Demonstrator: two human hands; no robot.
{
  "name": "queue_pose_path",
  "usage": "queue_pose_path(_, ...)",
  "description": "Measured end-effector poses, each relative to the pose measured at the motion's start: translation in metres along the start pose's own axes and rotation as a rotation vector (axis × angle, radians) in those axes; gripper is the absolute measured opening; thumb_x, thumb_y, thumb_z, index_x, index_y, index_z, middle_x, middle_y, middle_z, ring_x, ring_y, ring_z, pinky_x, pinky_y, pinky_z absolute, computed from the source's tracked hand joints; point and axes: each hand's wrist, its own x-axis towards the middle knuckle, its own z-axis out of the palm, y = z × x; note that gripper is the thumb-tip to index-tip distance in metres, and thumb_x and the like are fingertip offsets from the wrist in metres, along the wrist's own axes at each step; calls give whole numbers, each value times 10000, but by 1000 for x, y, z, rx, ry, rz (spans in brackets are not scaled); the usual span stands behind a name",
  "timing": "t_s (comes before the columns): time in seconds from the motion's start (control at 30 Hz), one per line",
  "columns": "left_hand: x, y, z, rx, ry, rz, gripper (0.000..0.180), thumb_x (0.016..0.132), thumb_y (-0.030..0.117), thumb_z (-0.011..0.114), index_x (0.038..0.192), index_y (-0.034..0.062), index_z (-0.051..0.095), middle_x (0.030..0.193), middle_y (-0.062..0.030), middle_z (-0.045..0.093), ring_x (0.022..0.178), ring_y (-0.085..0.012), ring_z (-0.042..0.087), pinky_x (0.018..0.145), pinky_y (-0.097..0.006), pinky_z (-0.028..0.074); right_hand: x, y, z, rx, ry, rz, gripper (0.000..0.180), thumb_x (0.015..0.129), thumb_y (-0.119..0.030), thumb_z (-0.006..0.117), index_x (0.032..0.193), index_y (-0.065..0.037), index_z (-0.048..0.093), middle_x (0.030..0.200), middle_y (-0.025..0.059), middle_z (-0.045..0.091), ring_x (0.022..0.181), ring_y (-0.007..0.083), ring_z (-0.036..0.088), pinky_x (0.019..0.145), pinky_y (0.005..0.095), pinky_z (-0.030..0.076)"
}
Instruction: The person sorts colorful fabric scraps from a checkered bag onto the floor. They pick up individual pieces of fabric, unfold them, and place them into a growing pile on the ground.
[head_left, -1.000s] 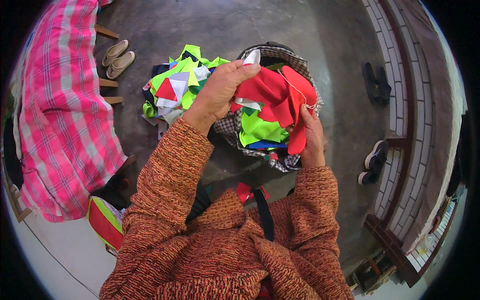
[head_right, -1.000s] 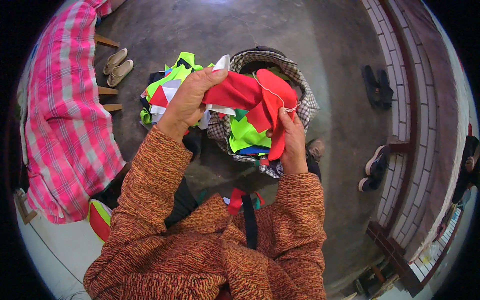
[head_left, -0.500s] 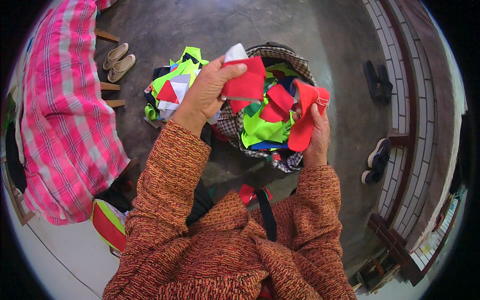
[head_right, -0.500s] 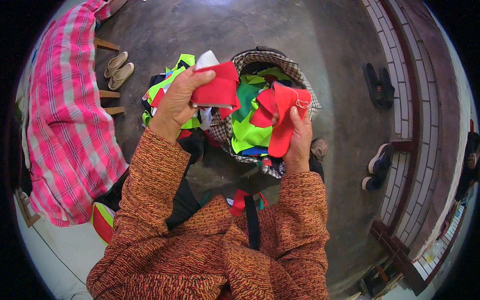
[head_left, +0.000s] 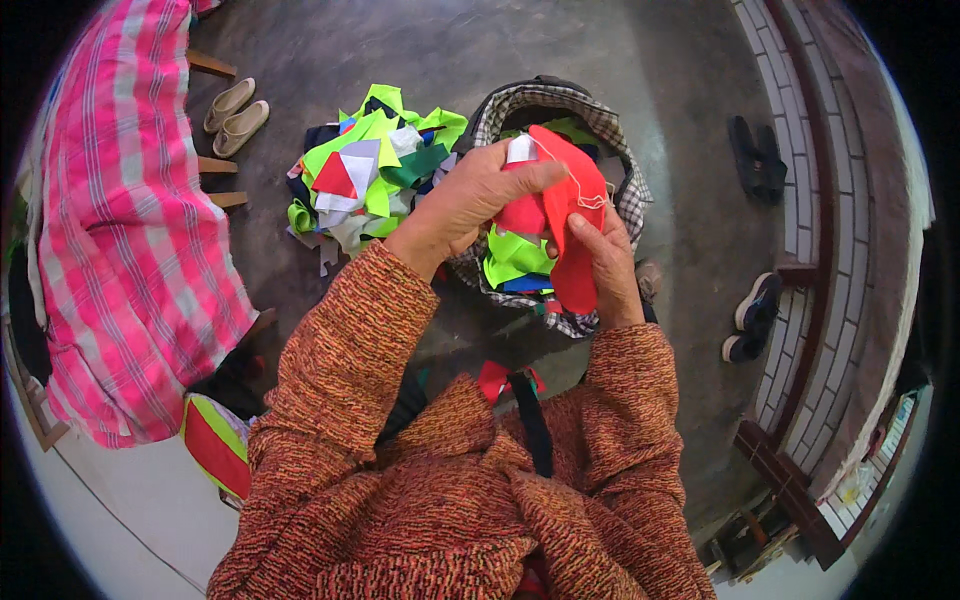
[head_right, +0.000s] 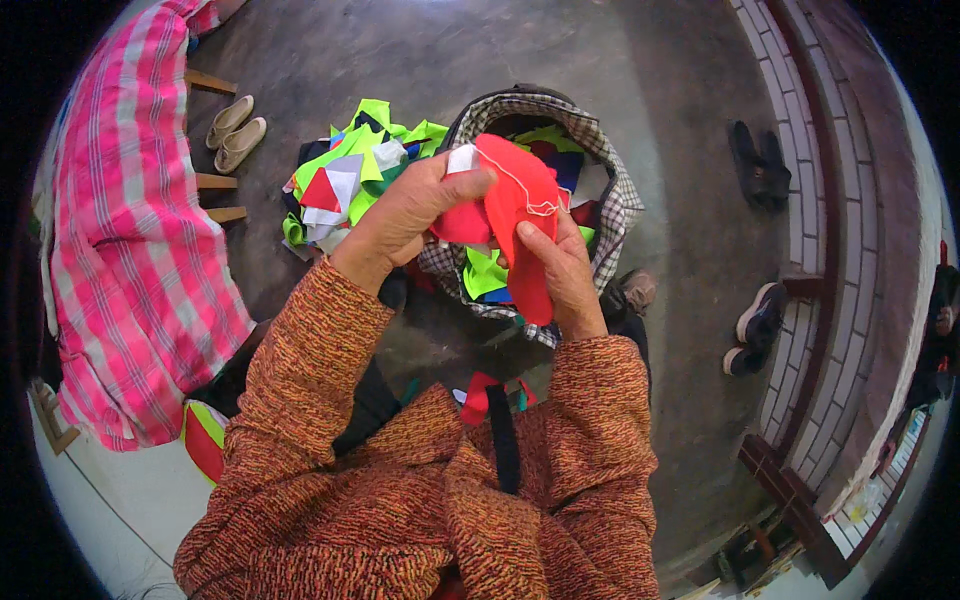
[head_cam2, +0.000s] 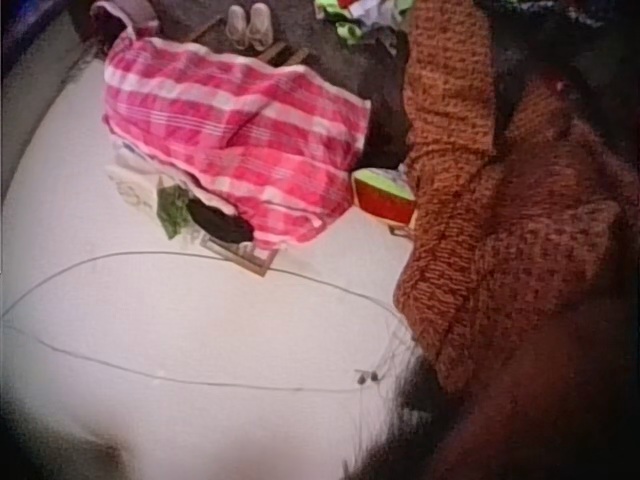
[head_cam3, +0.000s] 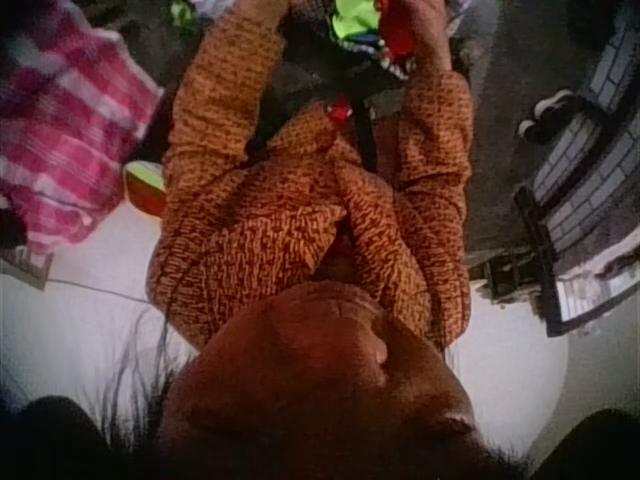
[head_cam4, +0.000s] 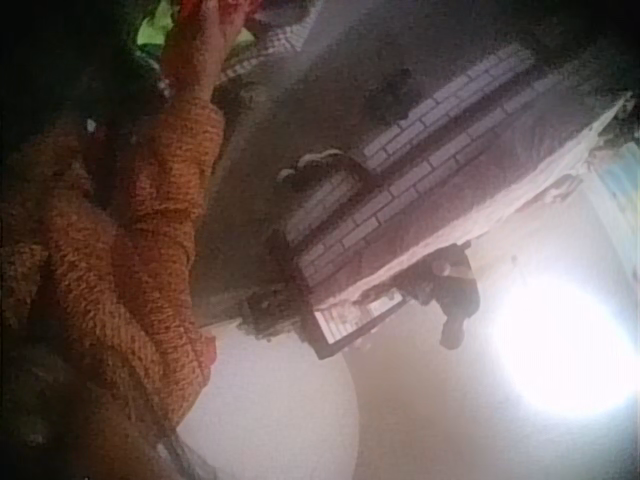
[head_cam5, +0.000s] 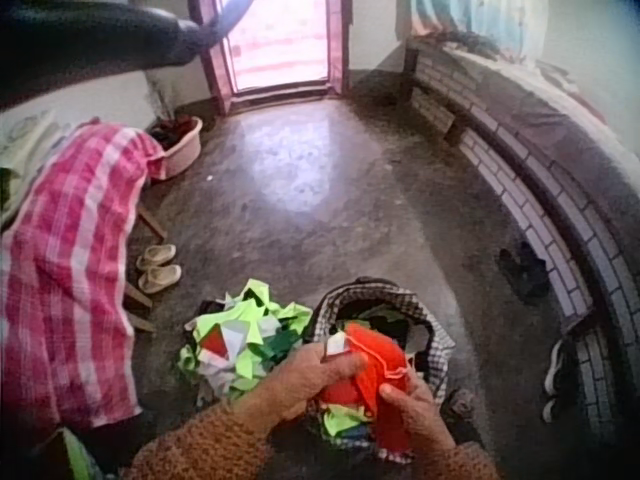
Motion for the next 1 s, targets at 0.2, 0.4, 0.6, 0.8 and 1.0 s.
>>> queue_pose_path(0.2, 7, -8, -21, 543, 196, 176, 321, 777, 24, 639, 1090, -28, 597, 943, -55, 656, 800, -118, 622, 723, -278, 518, 1, 5, -2, -132, -103, 15, 528, 844, -28, 604, 1336, -36, 412, 1232, 48, 545, 1119, 155, 522, 983, 316, 395)
queue_pose_path(0.4, -19, 37, -90, 567, 571, 403, 345, 787, 16, 647, 1123, -27, 583, 989, -88, 658, 845, -150, 651, 755, -281, 531, 18, 15, -19, -239, 56, 62, 290, 921, -135, 518, 1188, -25, 541, 929, 51, 663, 796, 94, 614, 726, 220, 471)
queue_pose_path(0.6, -54, 58, -153, 976, 850, 323, 427, 776, 105, 652, 1177, -6, 557, 1019, -125, 663, 889, -195, 652, 775, -304, 509, 21, 22, -25, -320, 90, 61, 263, 922, -156, 532, 1155, -35, 554, 925, 34, 656, 786, 75, 601, 706, 200, 461)
queue_pose_path(0.8, -60, 59, -155, 1668, 1215, 581, 500, 767, 299, 672, 1182, 41, 568, 1089, -170, 631, 966, -257, 623, 833, -318, 464, 30, 41, -29, -502, 98, 59, 282, 902, -176, 561, 1148, -40, 554, 968, 40, 642, 798, 91, 599, 700, 206, 456)
queue_pose_path(1.0, -62, 65, -132, 1331, 1088, 672, 431, 774, 205, 641, 1120, -39, 564, 1048, -237, 602, 993, -337, 577, 863, -381, 440, 74, 105, -34, -1330, -106, -327, 446, 790, -122, 623, 1218, -138, 501, 1233, 106, 535, 878, 275, 618, 747, 386, 498)
